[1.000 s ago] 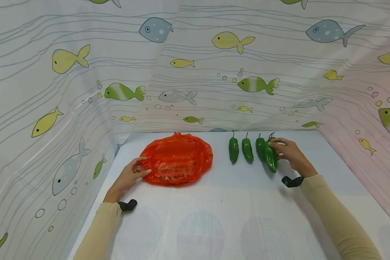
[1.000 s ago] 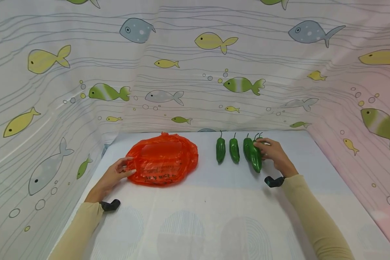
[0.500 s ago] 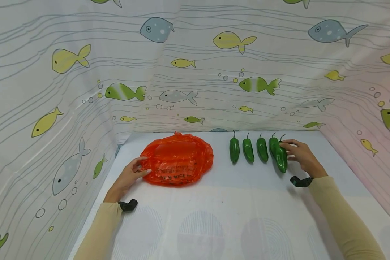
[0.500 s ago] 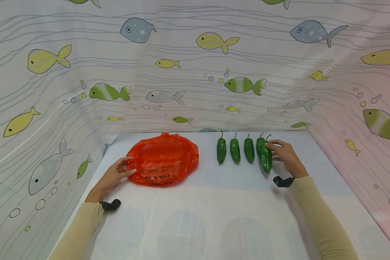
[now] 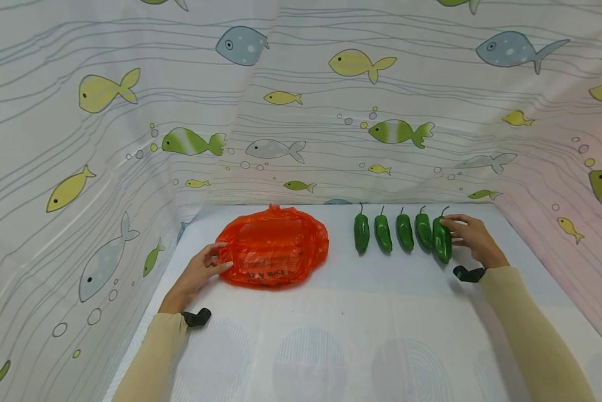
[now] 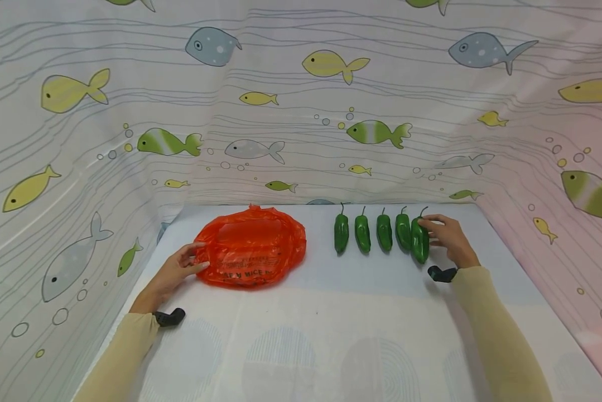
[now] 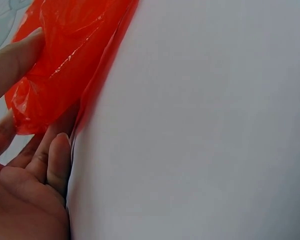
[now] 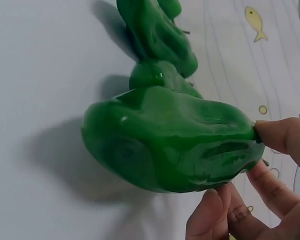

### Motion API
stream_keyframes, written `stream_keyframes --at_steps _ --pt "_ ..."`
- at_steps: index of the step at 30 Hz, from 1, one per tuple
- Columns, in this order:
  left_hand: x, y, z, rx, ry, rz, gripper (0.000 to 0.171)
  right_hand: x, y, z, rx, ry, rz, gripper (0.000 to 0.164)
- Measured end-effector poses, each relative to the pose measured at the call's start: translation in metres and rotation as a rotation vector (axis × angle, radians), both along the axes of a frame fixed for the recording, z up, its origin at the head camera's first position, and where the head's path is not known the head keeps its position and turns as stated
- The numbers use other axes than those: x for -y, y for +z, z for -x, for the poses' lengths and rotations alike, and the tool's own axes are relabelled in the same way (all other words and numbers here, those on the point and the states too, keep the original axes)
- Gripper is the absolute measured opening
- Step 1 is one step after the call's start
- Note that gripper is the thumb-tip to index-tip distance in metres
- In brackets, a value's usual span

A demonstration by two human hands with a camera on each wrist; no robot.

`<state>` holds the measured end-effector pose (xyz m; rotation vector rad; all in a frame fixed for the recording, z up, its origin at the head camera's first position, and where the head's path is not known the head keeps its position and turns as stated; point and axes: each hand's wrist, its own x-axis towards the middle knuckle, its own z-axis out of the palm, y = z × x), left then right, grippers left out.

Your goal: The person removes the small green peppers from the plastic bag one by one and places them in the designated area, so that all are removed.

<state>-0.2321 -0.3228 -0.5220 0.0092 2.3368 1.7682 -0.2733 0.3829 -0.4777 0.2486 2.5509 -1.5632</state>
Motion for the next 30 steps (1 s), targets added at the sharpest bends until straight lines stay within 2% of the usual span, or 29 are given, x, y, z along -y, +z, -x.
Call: stream_keyframes --at_steps 10,16,22,30 --pt "-0.002 0.003 -0.003 -0.041 -0.013 0.014 0.068 -0.01 -0.004 0.018 0.03 -0.045 -0.051 0.078" --pt "-0.002 0.004 -0.003 -0.038 -0.014 0.012 0.069 -0.013 -0.004 0.026 0.026 -0.021 -0.039 0.078" --pt "-0.002 0.003 -0.003 -0.019 -0.021 -0.008 0.069 -0.015 -0.009 0.034 0.036 -0.054 -0.081 0.075" --pt "0.0 0.003 -0.002 -0.029 -0.005 0.014 0.068 -0.014 -0.01 0.042 0.036 -0.049 -0.057 0.08"
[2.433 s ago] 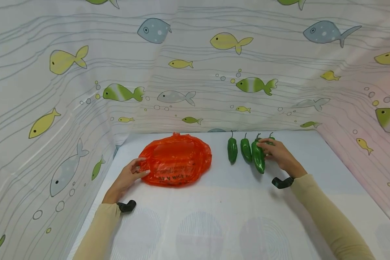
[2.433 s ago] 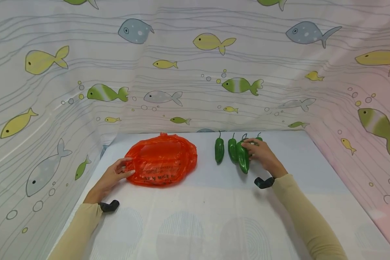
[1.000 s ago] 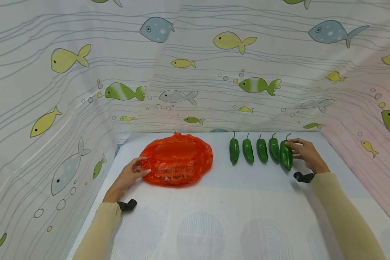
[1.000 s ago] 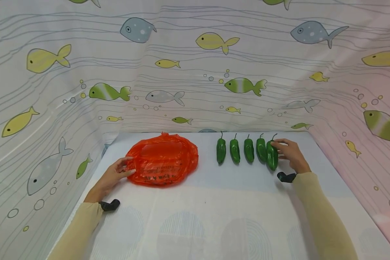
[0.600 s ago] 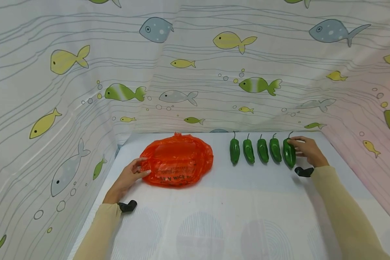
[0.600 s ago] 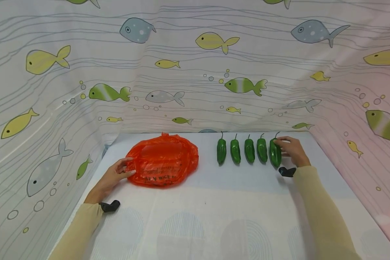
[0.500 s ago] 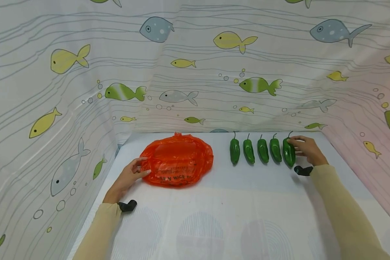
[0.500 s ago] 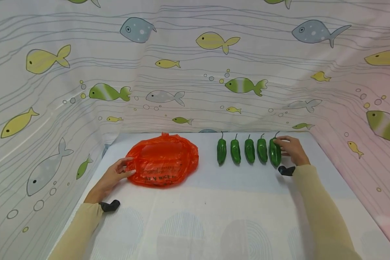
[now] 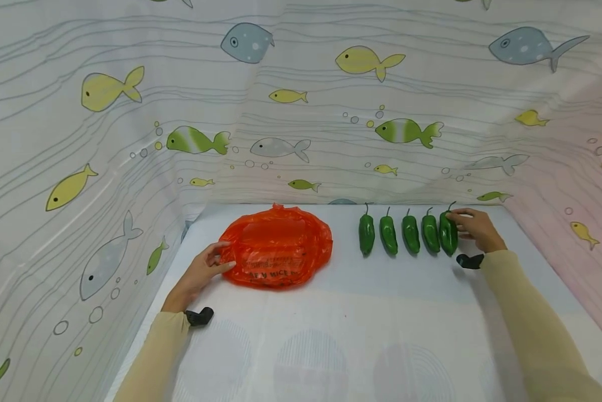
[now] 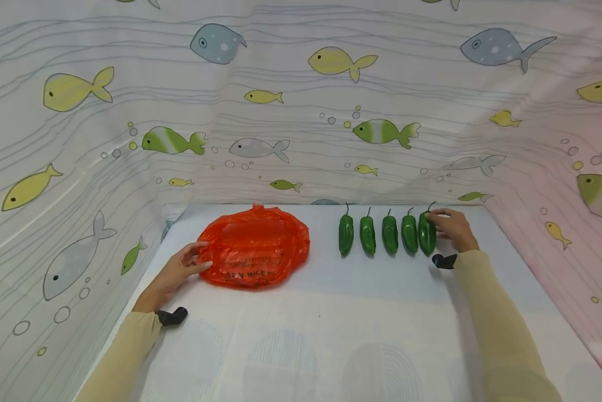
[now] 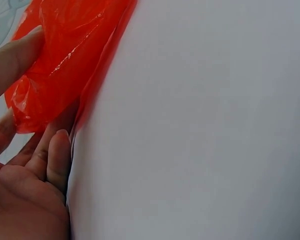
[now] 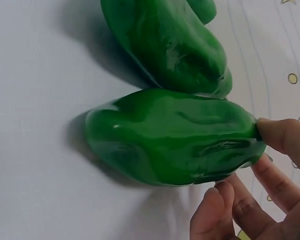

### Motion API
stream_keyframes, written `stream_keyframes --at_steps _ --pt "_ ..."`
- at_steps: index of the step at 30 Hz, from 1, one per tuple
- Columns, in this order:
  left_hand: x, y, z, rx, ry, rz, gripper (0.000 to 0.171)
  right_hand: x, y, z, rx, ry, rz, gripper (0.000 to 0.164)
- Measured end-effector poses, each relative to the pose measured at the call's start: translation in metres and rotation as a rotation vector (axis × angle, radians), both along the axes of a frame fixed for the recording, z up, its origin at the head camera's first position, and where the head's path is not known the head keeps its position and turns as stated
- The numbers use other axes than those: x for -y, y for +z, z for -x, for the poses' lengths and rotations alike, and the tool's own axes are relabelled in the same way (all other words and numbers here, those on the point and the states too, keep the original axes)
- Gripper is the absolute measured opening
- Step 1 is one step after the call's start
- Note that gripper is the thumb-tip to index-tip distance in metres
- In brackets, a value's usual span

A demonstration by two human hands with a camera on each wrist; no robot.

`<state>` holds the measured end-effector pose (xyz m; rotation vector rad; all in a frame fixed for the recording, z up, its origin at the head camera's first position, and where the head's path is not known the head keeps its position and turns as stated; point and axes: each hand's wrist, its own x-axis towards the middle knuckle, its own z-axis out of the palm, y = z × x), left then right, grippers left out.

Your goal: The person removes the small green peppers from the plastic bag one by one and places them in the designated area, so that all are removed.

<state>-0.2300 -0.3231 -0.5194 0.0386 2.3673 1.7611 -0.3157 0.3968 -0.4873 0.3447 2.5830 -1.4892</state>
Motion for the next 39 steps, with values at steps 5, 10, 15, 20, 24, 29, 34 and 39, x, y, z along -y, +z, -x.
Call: stream_keyframes --at_steps 5,10,15,20,24,29,34,39 --pt "0.001 0.0 0.0 0.003 0.001 0.003 0.068 0.0 -0.002 0.001 0.009 -0.019 0.02 0.08" --pt "0.001 0.002 -0.002 0.014 0.005 -0.003 0.069 -0.003 -0.01 0.004 0.04 -0.051 0.032 0.08" --pt "0.002 0.001 -0.003 0.021 0.009 -0.005 0.068 -0.004 -0.015 0.004 0.035 -0.063 0.017 0.079" --pt "0.003 -0.001 -0.001 0.016 0.002 -0.005 0.068 -0.004 -0.02 -0.001 -0.002 -0.108 -0.003 0.077" --pt "0.002 -0.001 0.001 0.028 0.003 -0.006 0.068 -0.004 -0.021 -0.006 -0.019 -0.134 -0.012 0.078" --pt "0.001 0.0 0.003 0.024 -0.014 0.014 0.069 -0.003 -0.02 -0.01 -0.038 -0.159 0.003 0.077" --pt "0.0 0.003 0.005 0.01 -0.042 0.037 0.067 -0.003 -0.021 -0.014 -0.037 -0.197 0.02 0.072" --pt "0.004 0.003 0.004 0.021 -0.047 0.032 0.066 -0.002 -0.018 -0.013 -0.012 -0.238 0.009 0.071"
